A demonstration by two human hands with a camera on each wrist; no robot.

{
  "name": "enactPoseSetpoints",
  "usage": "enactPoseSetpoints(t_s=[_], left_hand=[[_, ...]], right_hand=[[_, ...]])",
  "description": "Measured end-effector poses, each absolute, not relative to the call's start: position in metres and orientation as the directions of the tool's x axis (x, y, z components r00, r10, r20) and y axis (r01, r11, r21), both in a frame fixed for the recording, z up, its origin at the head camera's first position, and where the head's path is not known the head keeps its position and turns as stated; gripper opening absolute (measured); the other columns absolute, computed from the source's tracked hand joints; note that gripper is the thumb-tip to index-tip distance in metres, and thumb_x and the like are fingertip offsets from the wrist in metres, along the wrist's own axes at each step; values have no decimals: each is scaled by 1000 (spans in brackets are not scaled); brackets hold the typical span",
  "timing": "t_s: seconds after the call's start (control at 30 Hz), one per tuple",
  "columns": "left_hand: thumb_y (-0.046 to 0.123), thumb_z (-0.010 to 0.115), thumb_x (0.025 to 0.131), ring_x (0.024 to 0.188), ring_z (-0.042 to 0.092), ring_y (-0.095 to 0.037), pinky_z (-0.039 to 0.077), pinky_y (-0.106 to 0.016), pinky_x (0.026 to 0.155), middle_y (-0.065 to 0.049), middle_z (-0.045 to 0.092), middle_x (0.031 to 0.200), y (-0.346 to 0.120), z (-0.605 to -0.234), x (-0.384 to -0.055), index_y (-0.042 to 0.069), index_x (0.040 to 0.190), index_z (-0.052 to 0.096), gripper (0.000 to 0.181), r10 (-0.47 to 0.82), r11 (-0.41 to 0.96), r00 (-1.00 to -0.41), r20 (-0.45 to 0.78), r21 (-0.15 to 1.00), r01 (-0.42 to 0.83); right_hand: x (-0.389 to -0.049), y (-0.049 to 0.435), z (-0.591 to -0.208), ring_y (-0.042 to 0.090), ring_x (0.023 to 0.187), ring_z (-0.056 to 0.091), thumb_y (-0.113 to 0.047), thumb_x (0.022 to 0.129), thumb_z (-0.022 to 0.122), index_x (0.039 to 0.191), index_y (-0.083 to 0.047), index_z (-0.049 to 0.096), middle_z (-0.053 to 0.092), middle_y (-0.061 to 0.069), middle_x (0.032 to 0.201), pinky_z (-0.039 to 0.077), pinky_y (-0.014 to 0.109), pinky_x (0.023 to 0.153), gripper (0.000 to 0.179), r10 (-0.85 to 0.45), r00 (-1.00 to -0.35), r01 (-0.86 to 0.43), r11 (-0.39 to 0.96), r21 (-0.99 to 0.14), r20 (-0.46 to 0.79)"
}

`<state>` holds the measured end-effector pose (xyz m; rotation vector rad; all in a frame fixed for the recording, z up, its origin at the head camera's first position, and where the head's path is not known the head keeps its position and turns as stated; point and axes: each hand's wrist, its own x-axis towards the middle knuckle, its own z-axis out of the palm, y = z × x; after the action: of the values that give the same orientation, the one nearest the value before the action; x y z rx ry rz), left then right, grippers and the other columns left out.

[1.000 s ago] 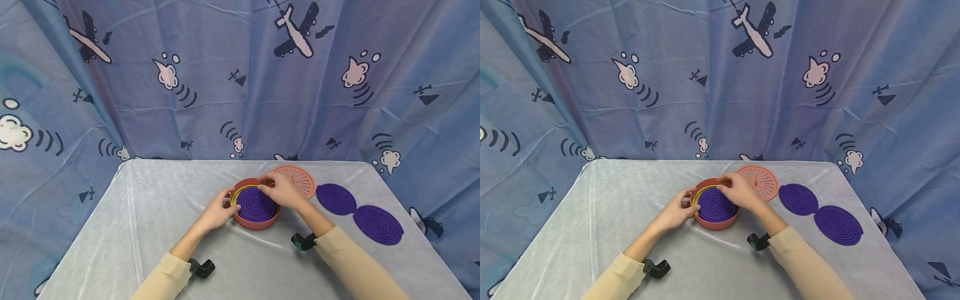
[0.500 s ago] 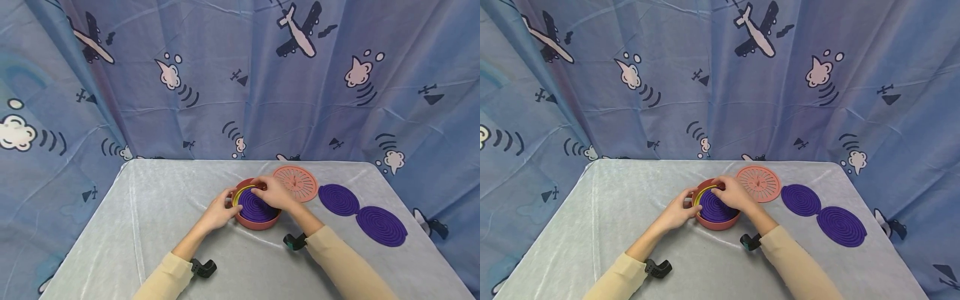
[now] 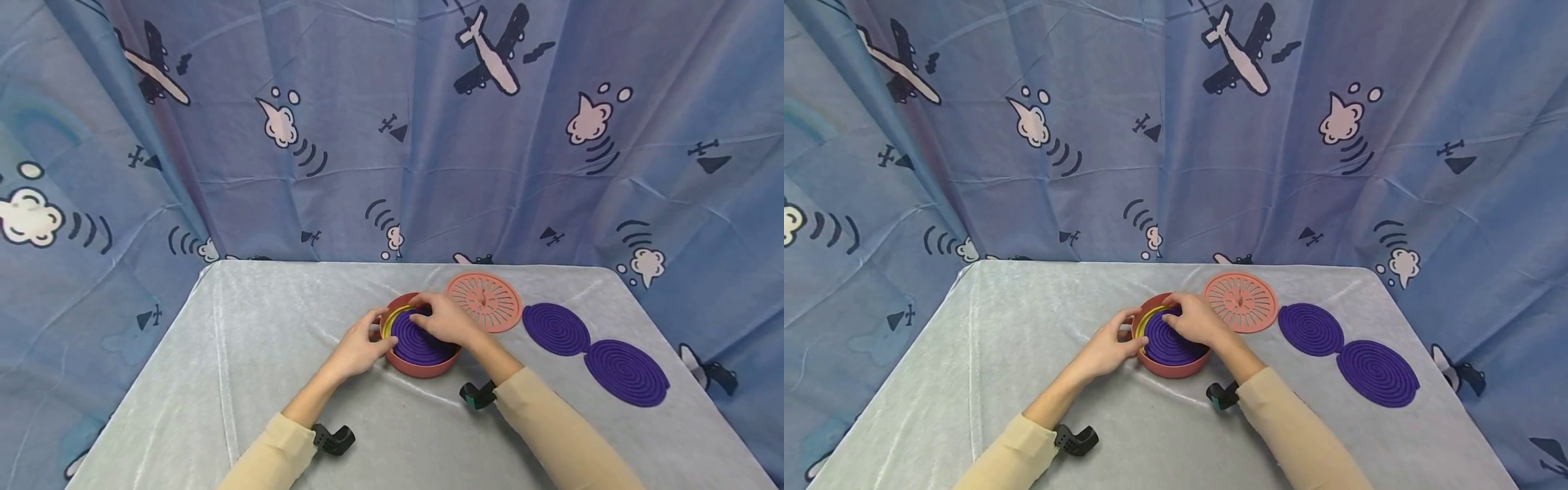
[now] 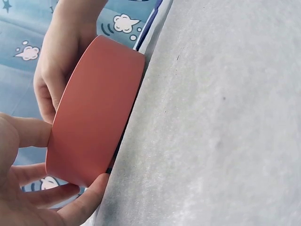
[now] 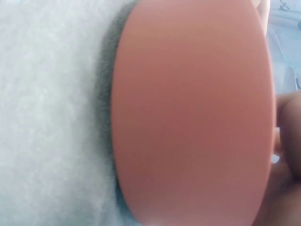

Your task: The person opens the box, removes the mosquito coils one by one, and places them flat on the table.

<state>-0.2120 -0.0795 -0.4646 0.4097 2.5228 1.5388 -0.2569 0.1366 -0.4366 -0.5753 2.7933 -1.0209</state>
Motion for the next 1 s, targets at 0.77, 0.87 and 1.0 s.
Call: enactPoseSetpoints(t_s=[0.77,0.87,1.0], left_hand=[[24,70,96,116,63,-32,53,-47,92,-19,55,140,-80,-464,-211,8,149,47,60,313,440,-950,9,885,153],[25,70,96,116,63,-32,54,-46,92,-18,55,141,-80,-464,-211,8,149,46,61,314,442,-949,1,885,147],[25,70,96,115,63,-32,54,-46,91,-18,54,141,-80,-463,-211,8,150,46,61,312,444,-950,1,884,147]], right_hand=[[-262,149,-430,26,101,66,-12,93,73,117,-4,72,72,13,111,54,46,90,25,-354,-933,-286,623,-728,64],[-263,151,-430,26,104,66,-12,92,74,115,-4,73,72,12,113,52,47,94,24,-393,-919,-289,610,-738,34],[-263,153,-431,27,108,64,-11,91,74,114,-7,73,71,10,117,50,49,99,23,-430,-903,-281,601,-748,-6]])
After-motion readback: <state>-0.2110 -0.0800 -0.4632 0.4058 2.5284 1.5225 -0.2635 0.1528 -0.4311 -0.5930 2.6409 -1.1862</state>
